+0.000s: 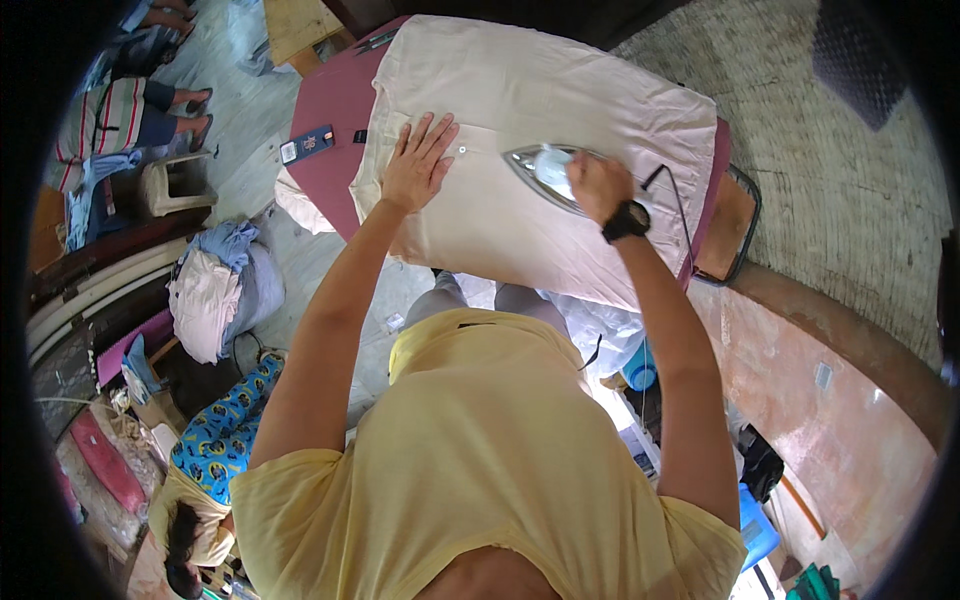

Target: The person irons a light-colored shirt on an ironing board, using an iron to press the fabric, adjusting the garment between strokes, and handling the buttons.

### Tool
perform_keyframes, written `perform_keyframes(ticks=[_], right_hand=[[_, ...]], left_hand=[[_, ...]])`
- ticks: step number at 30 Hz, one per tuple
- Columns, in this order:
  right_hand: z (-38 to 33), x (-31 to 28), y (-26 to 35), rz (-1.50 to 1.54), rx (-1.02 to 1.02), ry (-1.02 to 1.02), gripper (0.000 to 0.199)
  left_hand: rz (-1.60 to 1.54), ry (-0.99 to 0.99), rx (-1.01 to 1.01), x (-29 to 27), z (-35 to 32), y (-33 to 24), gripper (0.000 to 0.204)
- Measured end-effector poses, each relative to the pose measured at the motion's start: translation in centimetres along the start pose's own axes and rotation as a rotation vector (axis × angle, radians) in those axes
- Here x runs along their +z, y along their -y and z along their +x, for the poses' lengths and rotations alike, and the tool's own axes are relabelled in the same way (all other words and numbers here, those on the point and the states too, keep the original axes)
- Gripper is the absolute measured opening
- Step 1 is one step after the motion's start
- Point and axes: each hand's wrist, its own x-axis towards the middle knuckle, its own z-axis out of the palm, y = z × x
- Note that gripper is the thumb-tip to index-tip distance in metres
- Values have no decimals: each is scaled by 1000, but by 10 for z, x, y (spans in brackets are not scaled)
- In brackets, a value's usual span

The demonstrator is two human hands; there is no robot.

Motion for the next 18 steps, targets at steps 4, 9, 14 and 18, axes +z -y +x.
perform_keyframes(ticks=[4, 9, 14, 18], right_hand=[[24, 14, 41, -38, -12, -37, 44], [10, -1, 28, -102, 28, 51, 44], [30, 17, 54, -18, -27, 35, 44], [15, 4, 42, -30, 45, -11, 42]], left_hand=[[-15, -18, -6, 0, 0, -1, 54], [-11, -12, -14, 2, -3, -2, 54], [-4, 47, -22, -2, 5, -6, 56], [35, 23, 4, 0, -1, 1, 56]])
